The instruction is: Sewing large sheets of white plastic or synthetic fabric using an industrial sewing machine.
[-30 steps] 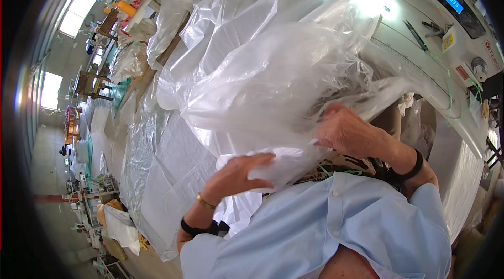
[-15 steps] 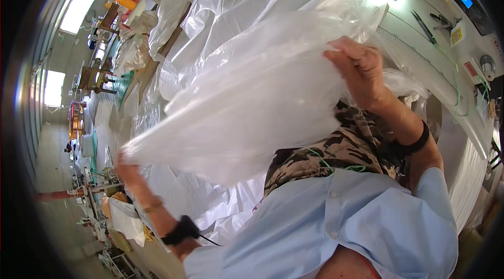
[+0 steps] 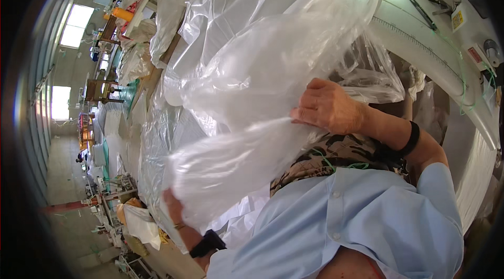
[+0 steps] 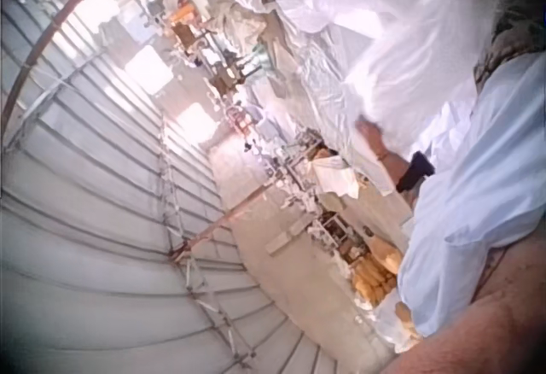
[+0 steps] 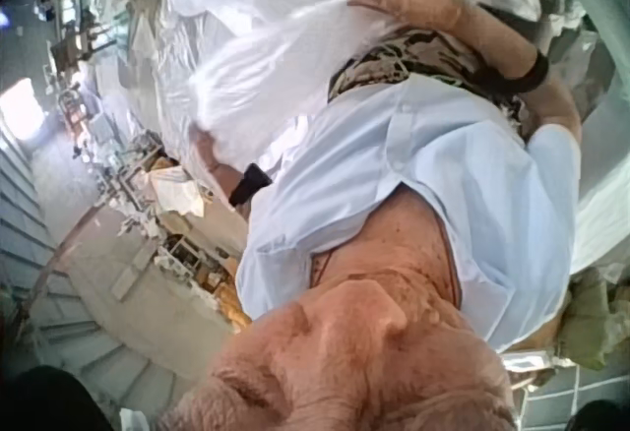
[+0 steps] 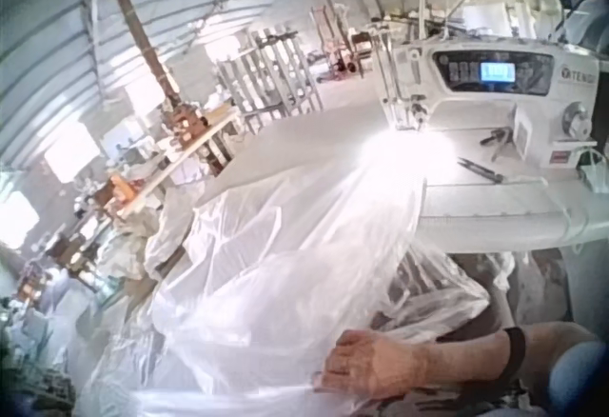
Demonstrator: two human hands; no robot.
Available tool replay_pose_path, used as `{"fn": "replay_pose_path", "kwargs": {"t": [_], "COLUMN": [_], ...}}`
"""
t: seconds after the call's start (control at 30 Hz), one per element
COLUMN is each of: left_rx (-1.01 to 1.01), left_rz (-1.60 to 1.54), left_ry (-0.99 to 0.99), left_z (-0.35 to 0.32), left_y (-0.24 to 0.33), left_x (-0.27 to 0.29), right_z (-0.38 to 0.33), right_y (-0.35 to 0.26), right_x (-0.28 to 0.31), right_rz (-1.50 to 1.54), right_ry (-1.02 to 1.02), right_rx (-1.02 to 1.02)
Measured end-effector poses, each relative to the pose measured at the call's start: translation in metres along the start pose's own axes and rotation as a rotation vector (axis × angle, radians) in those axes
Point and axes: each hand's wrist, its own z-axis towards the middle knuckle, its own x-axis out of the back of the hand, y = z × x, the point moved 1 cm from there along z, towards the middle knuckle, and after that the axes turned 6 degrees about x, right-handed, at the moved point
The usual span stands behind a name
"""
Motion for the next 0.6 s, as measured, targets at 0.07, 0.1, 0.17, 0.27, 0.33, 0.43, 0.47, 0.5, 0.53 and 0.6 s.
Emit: {"fn": "replay_pose_path", "kwargs": {"t": [0.07, 0.1, 0.17, 0.27, 0.33, 0.43, 0.47, 0.5, 0.53, 0.6], "left_rx": [0.019, 0.03, -0.028, -0.325, -0.568, -0.935, -0.924, -0.871, -0.87, -1.166], "left_rz": [-0.037, -0.032, -0.125, -0.258, -0.51, -0.92, -0.888, -0.894, -0.901, -0.71], "left_ry": [-0.283, -0.289, -0.375, -0.018, -0.076, -0.287, -0.389, -0.493, -0.488, -0.568], "left_z": [-0.007, -0.014, -0.023, -0.031, -0.036, -0.051, -0.057, -0.055, -0.046, -0.03], "left_y": [0.056, 0.071, 0.113, 0.22, 0.273, 0.355, 0.38, 0.4, 0.404, 0.407], "left_x": [-0.025, -0.016, 0.027, 0.15, 0.189, 0.196, 0.201, 0.195, 0.187, 0.167], "right_z": [-0.004, -0.003, -0.006, -0.006, -0.004, 0.007, 0.01, 0.011, 0.013, 0.012], "right_y": [-0.005, -0.007, -0.009, -0.018, -0.029, -0.043, -0.046, -0.049, -0.053, -0.056], "right_x": [-0.009, -0.01, -0.008, -0.007, -0.012, -0.004, 0.0, 0.006, 0.011, 0.023], "right_rz": [-0.047, -0.03, -0.002, -0.028, 0.014, 0.053, 0.055, 0.052, 0.054, 0.053], "right_ry": [0.001, -0.061, -0.132, -0.3, -0.325, -0.192, -0.195, -0.154, -0.109, -0.111], "right_rx": [0.006, 0.001, -0.008, 0.041, 0.066, 0.146, 0.152, 0.169, 0.194, 0.162]}}
